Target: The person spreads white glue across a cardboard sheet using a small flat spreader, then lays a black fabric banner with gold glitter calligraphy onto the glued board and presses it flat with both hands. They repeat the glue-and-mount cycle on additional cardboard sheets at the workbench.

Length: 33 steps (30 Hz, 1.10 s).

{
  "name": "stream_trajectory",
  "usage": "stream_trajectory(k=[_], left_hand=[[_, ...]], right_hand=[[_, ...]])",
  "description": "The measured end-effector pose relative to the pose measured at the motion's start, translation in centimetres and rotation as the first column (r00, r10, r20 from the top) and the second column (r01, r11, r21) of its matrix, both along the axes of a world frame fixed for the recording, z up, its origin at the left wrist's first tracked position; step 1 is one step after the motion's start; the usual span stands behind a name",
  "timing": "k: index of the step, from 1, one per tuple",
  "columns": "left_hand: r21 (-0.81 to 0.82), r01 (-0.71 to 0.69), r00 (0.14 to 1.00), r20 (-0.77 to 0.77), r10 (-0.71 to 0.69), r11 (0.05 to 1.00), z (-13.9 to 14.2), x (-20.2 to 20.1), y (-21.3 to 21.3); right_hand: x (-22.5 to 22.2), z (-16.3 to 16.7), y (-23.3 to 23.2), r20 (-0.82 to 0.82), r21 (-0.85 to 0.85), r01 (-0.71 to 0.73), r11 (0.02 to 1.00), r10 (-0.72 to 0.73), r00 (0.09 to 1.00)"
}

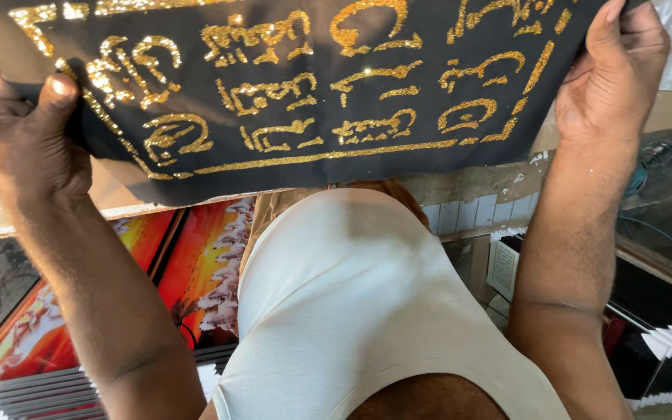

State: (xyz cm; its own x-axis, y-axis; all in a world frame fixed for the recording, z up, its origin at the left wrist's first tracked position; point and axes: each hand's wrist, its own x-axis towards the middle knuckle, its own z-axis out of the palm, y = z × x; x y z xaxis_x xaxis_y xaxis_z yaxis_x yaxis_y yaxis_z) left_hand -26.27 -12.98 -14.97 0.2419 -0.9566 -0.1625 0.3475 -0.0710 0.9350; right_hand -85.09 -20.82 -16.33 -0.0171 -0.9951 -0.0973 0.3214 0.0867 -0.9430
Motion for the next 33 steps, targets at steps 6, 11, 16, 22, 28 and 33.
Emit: stream_trajectory(k=[6, 11, 16, 22, 28, 33], left_hand=[[0.019, -0.001, 1.000, -0.023, 0.001, 1.000, 0.0, -0.5, 0.4], [0.028, -0.025, 0.999, -0.046, 0.027, 0.999, -0.1, -1.2, 1.3], [0.028, -0.007, 0.997, -0.079, 0.009, 1.000, 0.3, -2.5, 1.7], [0.056, 0.011, 0.987, -0.159, -0.002, 0.998, 1.0, -5.0, 2.6], [0.006, 0.030, 0.954, -0.298, -0.027, 1.000, 0.4, -7.0, 2.6], [0.149, -0.032, 0.930, -0.359, 0.085, 0.988, -0.9, -7.8, 2.6]], right_hand=[[0.4, 2.3, 0.6, -0.008, 0.068, 0.003, 0.998, -0.002, 1.000], [0.2, 1.5, 0.8, -0.095, -0.045, 0.060, 0.997, -0.064, 0.993], [-1.9, 0.8, 0.3, -0.008, 0.088, 0.105, 0.991, -0.105, 0.994], [-4.3, -1.9, -0.4, 0.378, 0.213, -0.091, 0.973, 0.004, 0.926], [-6.5, -2.8, -1.3, 0.390, 0.261, -0.115, 0.958, 0.005, 0.921], [-6.8, -2.0, -2.2, 0.368, 0.295, -0.153, 0.943, 0.035, 0.929]])
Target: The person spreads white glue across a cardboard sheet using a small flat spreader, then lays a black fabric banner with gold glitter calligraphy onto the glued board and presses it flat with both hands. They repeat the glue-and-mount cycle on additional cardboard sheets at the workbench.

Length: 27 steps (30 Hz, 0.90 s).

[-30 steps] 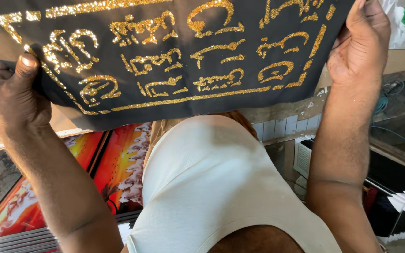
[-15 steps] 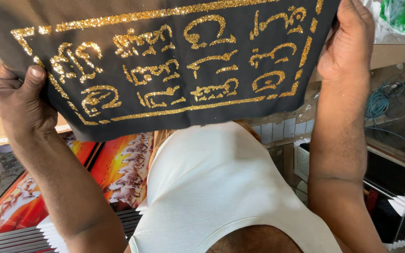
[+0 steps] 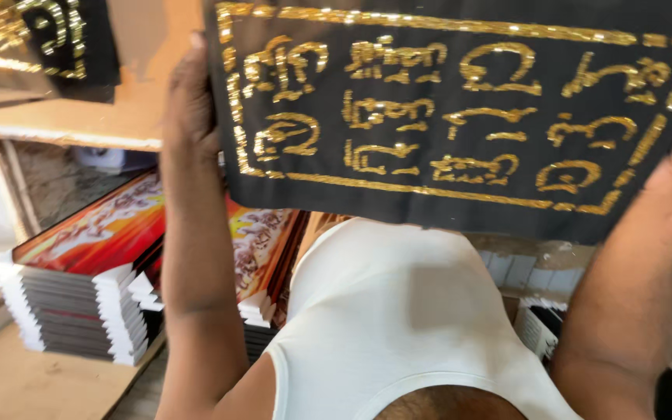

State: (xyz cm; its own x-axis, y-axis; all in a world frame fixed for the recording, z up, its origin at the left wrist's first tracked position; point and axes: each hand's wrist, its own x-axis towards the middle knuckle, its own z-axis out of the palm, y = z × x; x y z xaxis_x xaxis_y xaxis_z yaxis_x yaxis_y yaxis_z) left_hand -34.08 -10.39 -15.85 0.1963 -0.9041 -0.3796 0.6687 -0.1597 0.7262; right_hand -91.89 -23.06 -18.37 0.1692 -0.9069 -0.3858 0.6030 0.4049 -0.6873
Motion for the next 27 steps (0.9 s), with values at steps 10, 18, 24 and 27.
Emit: stream_trajectory(k=[10, 18, 24, 27], left_hand=[[0.113, 0.052, 0.995, -0.093, -0.042, 0.992, 1.5, -3.6, -1.7], [-0.115, -0.051, 0.983, 0.170, 0.070, 0.992, 1.4, -3.5, -0.7], [-0.185, 0.013, 0.966, 0.255, 0.036, 0.983, 0.5, -3.3, 0.0], [-0.193, 0.020, 0.961, 0.273, 0.034, 0.981, 0.5, -3.4, 0.3]], right_hand=[[-0.2, 0.7, 1.3, -0.020, 0.026, -0.044, 0.999, 0.044, 0.999], [-3.1, -0.7, 4.2, -0.568, -0.081, 0.193, 0.978, -0.204, 0.797], [-4.5, -2.7, 3.7, -0.352, -0.285, 0.147, 0.947, -0.246, 0.903], [-4.5, -2.1, 3.8, -0.330, -0.251, 0.149, 0.957, -0.229, 0.916]])
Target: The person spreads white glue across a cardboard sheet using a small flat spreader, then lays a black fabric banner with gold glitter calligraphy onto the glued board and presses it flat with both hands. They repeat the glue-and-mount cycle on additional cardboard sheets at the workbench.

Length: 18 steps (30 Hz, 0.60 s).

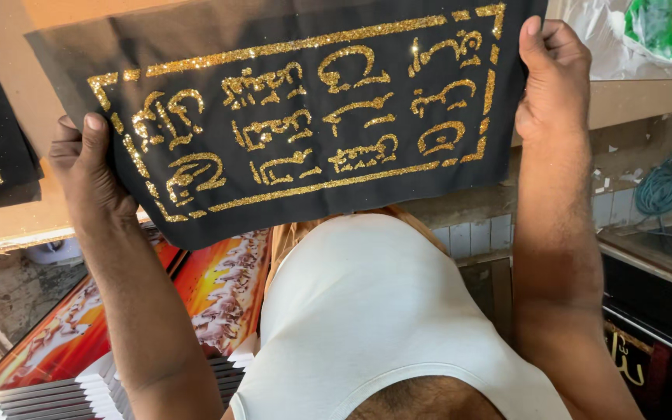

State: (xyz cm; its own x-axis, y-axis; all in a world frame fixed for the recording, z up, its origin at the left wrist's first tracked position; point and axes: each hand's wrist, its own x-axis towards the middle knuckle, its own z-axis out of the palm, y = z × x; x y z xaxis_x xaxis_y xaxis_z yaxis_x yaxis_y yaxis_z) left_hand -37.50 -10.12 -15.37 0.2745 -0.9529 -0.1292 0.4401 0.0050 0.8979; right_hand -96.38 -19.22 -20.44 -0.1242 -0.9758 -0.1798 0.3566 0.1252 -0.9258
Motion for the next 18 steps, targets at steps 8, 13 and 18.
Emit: stream_trajectory(k=[8, 13, 18], left_hand=[[0.003, 0.008, 1.000, 0.005, -0.008, 1.000, -0.2, 0.2, 0.5], [0.026, -0.046, 0.993, -0.106, 0.048, 0.999, -0.3, -1.5, 0.4], [0.088, -0.038, 0.983, -0.176, 0.053, 0.995, 0.5, -2.7, 0.0]], right_hand=[[0.5, 2.1, -0.1, 0.144, 0.072, -0.042, 0.997, 0.031, 0.989], [1.0, 1.8, 0.2, 0.424, 0.102, -0.151, 0.983, 0.095, 0.901], [1.5, 1.3, 0.1, 0.511, 0.209, -0.248, 0.946, 0.110, 0.853]])
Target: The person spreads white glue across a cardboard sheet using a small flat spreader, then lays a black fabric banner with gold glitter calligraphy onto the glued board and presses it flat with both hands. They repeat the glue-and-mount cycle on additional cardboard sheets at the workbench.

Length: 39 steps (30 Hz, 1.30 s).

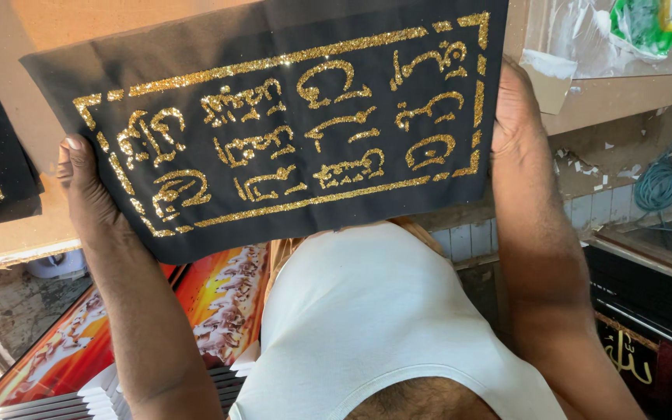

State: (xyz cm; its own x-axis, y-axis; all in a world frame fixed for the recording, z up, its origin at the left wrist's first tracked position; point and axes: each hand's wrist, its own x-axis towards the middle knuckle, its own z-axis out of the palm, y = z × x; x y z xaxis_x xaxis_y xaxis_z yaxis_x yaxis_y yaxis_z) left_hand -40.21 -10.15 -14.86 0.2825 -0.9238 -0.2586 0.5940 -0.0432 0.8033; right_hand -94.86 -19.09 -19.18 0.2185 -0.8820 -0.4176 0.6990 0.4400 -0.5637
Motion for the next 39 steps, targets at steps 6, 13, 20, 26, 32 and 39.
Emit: stream_trajectory(k=[6, 13, 20, 26, 32, 39], left_hand=[[0.068, 0.024, 0.993, -0.118, -0.016, 0.997, 0.3, -0.2, -0.1], [0.128, 0.110, 0.964, -0.254, -0.074, 0.986, -1.6, 1.3, -0.9], [0.199, 0.177, 0.913, -0.400, -0.085, 0.964, -2.8, 3.4, -1.6], [0.142, 0.189, 0.899, -0.423, -0.113, 0.972, -1.2, 2.8, -2.0], [0.141, 0.220, 0.889, -0.435, -0.139, 0.965, -1.8, 2.6, -2.0], [0.181, 0.209, 0.908, -0.401, -0.121, 0.961, -2.5, 3.0, -1.5]], right_hand=[[-0.2, -0.9, -0.4, 0.085, 0.119, -0.032, 0.992, 0.022, 0.996], [-1.8, -4.4, -1.0, 0.026, 0.051, -0.025, 0.998, 0.023, 0.999], [-0.9, -5.3, -0.9, -0.199, 0.020, 0.004, 1.000, 0.000, 0.980], [-0.1, -5.4, -0.5, -0.060, 0.130, 0.081, 0.988, -0.074, 0.995], [-1.8, -5.5, -0.1, -0.042, 0.023, -0.035, 0.999, 0.036, 0.998], [-0.9, -3.3, -0.3, -0.038, 0.085, -0.018, 0.996, 0.021, 0.999]])
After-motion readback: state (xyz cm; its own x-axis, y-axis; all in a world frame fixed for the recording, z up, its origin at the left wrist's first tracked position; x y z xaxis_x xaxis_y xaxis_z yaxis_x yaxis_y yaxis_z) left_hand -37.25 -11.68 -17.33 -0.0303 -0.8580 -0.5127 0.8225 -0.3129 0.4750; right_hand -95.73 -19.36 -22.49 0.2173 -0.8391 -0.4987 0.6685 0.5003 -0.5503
